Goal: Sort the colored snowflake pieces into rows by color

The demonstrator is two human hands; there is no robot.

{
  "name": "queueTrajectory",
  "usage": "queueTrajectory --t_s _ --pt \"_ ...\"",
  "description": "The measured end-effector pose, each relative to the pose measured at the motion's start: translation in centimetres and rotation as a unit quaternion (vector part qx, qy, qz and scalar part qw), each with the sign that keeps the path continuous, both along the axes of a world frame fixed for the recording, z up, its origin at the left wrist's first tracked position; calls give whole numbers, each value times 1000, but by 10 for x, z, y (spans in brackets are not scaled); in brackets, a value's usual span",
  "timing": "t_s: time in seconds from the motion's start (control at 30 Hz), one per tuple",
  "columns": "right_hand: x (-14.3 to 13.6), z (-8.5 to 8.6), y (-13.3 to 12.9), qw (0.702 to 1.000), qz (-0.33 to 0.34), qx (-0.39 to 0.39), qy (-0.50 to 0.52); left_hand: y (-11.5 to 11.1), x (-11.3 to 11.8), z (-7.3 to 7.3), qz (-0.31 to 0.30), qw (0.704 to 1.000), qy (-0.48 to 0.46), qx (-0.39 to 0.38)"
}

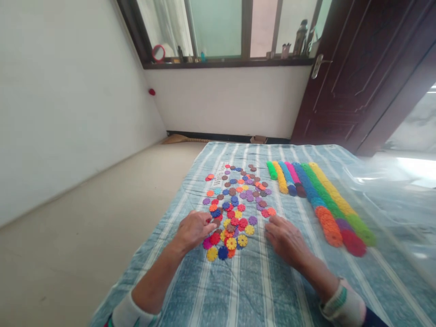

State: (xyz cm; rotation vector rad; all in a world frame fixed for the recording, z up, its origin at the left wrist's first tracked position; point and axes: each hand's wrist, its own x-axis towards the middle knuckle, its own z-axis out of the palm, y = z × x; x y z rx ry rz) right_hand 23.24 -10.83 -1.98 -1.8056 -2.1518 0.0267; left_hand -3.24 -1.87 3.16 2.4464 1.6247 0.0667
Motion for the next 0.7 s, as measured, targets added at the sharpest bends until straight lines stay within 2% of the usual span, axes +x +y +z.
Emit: queueTrajectory --t_s 0.13,0.3,0.43,0.5,0.57,0.7 --pt "-21 9 5 998 48 21 26 -1 7 -9 14 999 13 35" --pt "-57 20 31 988 140 50 32 1 8 -15 5 999 -29 38" --pt "-71 14 50 984 178 23 3 3 1 -19 -3 995 -87 41" --pt "-71 8 54 984 177 8 17 5 -4 -21 -2 989 -147 3" --pt "-70 5 53 985 166 4 51 7 -9 -24 13 971 -229 -58" --pt "-66 3 50 980 143 15 139 11 -15 -26 73 905 -391 -148"
